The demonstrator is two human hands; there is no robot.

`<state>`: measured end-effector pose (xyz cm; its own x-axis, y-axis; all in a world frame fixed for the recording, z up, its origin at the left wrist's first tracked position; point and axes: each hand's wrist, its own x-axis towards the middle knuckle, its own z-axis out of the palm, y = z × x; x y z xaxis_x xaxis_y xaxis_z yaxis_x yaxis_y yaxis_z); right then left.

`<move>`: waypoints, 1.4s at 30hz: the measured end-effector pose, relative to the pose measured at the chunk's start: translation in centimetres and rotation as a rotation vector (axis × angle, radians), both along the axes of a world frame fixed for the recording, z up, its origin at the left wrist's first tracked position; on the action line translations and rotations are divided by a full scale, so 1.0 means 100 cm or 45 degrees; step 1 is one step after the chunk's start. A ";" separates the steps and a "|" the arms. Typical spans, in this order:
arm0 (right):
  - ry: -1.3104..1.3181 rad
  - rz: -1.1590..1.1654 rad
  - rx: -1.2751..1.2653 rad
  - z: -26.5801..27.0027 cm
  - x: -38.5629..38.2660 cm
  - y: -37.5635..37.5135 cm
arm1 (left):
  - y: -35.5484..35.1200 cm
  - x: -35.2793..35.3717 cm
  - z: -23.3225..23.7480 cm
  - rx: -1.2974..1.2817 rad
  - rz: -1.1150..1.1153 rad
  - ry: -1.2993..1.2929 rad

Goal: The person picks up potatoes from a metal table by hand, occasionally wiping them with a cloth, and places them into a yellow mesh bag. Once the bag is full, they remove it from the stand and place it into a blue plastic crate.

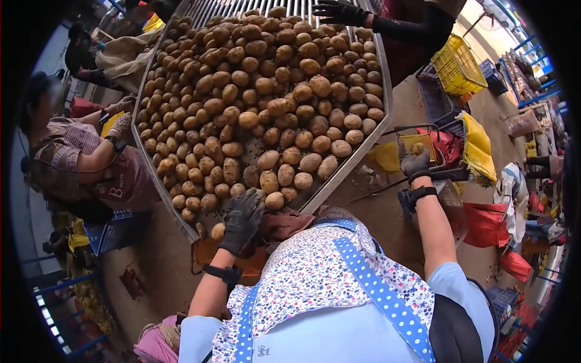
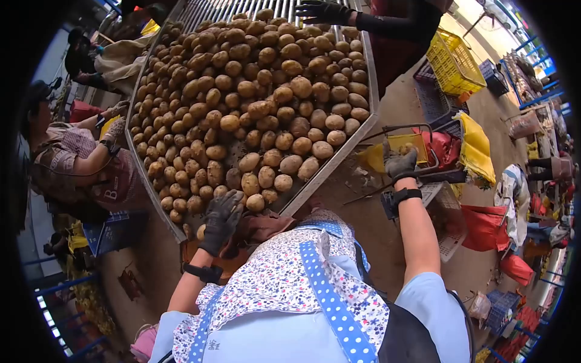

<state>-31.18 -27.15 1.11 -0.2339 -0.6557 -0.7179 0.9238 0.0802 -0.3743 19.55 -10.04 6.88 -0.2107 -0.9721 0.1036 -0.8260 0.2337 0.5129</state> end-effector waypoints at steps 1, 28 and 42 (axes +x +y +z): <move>0.116 0.073 0.011 0.003 0.019 -0.007 | -0.003 -0.007 0.002 -0.004 0.022 -0.185; 3.008 1.711 -1.752 0.025 0.528 -0.176 | 0.045 0.014 -0.023 0.271 0.901 0.212; 0.792 2.260 -1.240 0.077 0.455 -0.081 | -0.068 0.021 0.044 -0.271 1.146 1.352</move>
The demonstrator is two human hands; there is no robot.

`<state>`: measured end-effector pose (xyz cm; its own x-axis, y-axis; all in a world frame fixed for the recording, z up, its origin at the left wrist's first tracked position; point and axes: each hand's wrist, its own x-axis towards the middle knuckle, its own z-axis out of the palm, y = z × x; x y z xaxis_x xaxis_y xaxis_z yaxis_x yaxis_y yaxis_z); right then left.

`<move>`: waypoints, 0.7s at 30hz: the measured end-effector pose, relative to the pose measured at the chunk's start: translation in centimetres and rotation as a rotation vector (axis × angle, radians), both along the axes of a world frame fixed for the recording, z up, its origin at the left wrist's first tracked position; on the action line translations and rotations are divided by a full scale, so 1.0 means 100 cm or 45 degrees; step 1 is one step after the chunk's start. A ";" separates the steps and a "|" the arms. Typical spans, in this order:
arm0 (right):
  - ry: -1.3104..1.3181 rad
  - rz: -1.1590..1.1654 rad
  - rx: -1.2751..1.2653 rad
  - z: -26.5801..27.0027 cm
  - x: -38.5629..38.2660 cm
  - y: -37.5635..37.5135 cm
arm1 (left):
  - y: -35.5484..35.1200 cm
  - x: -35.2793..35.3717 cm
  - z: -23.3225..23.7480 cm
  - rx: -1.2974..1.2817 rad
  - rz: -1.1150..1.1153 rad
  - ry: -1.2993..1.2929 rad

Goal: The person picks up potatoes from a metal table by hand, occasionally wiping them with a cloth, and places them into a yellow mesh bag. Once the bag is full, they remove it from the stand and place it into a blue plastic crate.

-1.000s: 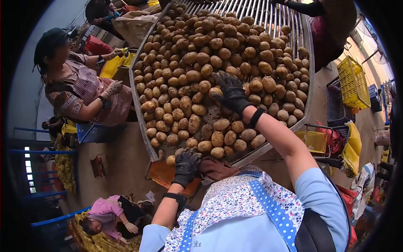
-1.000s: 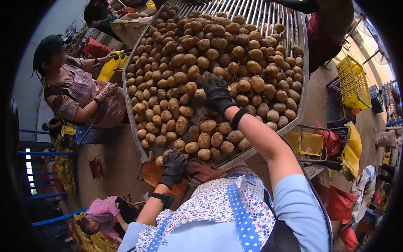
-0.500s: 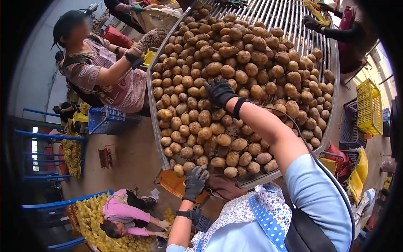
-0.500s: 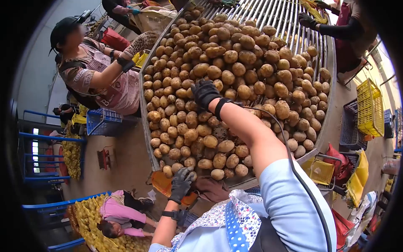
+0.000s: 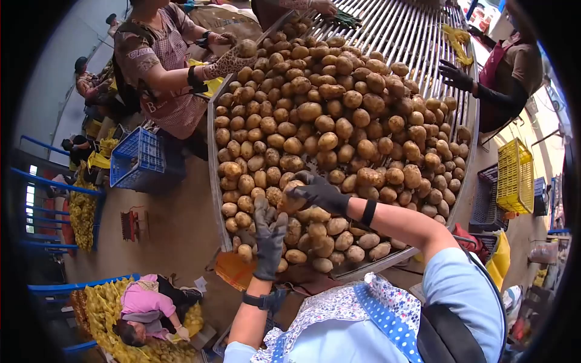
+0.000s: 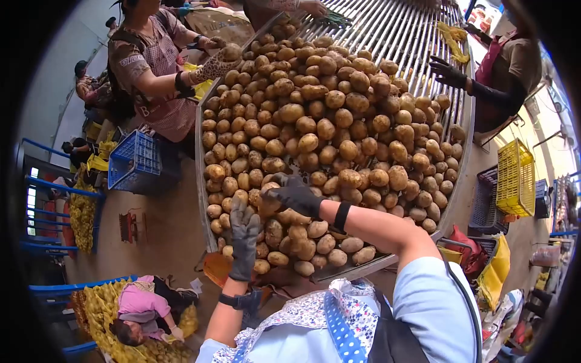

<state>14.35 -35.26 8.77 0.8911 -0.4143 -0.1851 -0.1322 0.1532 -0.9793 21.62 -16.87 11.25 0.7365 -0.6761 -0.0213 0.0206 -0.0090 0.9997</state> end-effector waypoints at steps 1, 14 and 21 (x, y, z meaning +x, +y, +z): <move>-0.258 0.119 -0.555 0.021 -0.001 0.009 | -0.005 -0.001 -0.003 -0.008 0.020 0.021; 0.717 -0.184 -1.760 -0.027 0.112 -0.170 | 0.005 0.041 0.053 -0.501 -0.040 1.445; -0.535 -0.133 0.290 0.052 0.038 -0.111 | -0.001 0.036 0.058 -0.495 -0.020 1.236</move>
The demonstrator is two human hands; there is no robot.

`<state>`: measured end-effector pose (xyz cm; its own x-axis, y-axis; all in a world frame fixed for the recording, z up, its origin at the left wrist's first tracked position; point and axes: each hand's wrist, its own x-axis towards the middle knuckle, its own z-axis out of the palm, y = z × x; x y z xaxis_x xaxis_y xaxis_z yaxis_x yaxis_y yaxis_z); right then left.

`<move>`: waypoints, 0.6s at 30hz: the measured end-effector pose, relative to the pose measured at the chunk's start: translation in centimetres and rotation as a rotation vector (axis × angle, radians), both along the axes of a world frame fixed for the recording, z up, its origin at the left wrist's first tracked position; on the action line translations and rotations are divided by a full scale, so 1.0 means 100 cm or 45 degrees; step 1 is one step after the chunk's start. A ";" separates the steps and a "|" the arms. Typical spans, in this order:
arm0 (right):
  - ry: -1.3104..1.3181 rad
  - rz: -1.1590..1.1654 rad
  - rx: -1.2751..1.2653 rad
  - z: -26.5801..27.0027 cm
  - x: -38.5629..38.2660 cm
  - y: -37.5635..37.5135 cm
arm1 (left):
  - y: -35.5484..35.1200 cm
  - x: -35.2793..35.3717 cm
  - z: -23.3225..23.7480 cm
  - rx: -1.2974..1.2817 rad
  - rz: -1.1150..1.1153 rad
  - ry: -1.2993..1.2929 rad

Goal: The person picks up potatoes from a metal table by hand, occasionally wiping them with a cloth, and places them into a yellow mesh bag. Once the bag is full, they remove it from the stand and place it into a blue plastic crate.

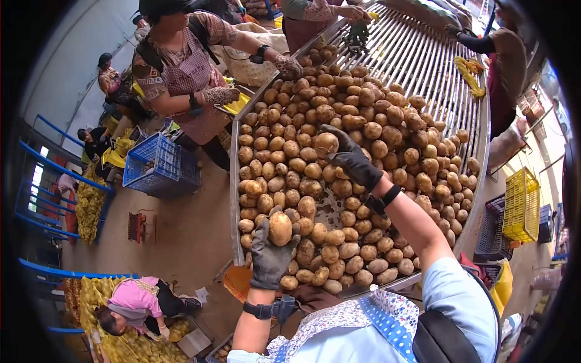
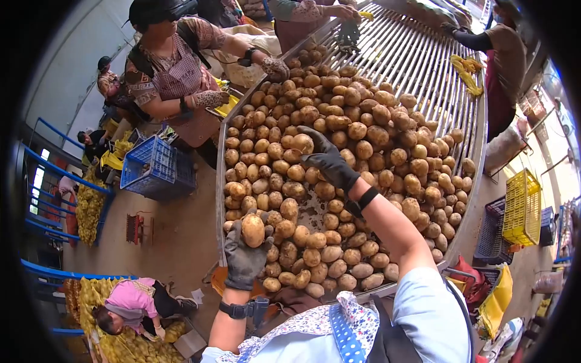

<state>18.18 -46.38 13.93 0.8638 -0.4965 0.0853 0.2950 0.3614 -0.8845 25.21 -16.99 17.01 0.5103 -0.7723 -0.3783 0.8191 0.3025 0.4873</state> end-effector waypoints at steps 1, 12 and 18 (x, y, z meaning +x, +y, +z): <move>-0.083 -0.013 0.040 0.008 -0.013 0.013 | -0.004 -0.003 -0.001 -0.009 -0.041 -0.033; -0.576 -0.628 1.247 -0.031 -0.206 0.181 | -0.032 -0.141 0.005 -0.161 -1.128 -1.777; -0.569 -1.520 1.120 -0.072 -0.369 0.234 | -0.005 -0.168 0.005 -0.106 -1.444 -1.275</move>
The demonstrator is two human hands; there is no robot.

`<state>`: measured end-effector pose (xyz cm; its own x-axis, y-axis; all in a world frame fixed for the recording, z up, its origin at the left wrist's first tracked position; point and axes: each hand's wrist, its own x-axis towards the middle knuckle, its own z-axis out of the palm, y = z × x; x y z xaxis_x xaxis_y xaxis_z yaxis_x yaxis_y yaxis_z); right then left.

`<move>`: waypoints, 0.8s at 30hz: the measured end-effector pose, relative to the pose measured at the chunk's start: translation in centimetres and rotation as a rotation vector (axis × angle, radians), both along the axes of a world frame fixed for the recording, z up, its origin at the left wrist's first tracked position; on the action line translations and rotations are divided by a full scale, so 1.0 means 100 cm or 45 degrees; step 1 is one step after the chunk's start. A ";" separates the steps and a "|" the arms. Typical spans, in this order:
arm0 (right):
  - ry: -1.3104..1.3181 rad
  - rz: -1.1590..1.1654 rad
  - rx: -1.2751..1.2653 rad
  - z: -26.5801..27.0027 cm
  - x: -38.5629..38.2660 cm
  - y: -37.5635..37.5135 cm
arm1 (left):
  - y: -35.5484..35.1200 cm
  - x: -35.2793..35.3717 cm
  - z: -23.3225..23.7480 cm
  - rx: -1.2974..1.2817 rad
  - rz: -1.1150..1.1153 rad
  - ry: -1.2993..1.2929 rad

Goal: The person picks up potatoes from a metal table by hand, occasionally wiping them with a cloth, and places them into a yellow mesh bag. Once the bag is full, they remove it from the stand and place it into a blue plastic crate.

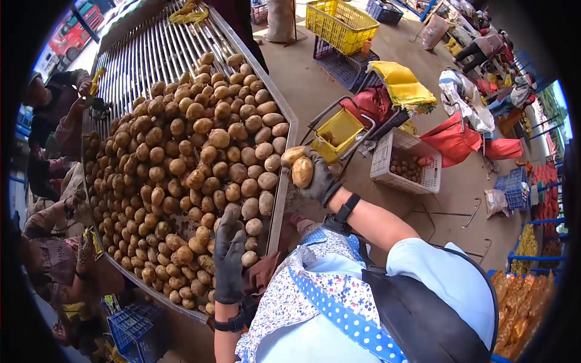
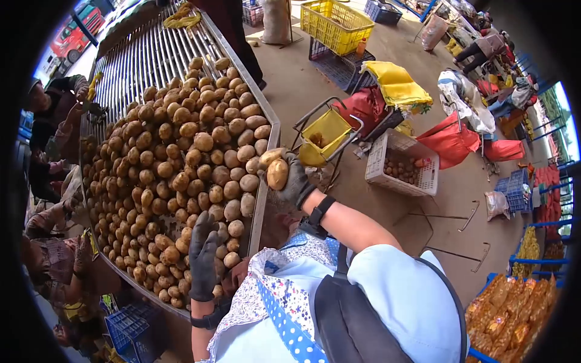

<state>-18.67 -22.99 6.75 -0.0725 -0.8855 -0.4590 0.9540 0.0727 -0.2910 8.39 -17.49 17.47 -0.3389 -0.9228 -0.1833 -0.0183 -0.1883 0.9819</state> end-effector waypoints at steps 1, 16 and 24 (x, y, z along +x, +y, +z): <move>-0.019 -0.013 0.024 -0.012 -0.036 0.000 | 0.004 0.006 0.000 0.087 0.057 -0.002; 1.241 0.813 -0.433 0.021 0.130 -0.120 | 0.072 0.108 -0.151 -0.182 0.414 -1.317; 2.821 1.209 -1.465 0.004 0.322 -0.201 | 0.062 0.102 -0.113 0.327 1.019 -0.046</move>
<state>13.53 -43.04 7.17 0.7408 -0.6712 0.0271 -0.6012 -0.6804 -0.4190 18.55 -11.25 6.20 0.4100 -0.8103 -0.4188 0.1854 -0.3756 0.9081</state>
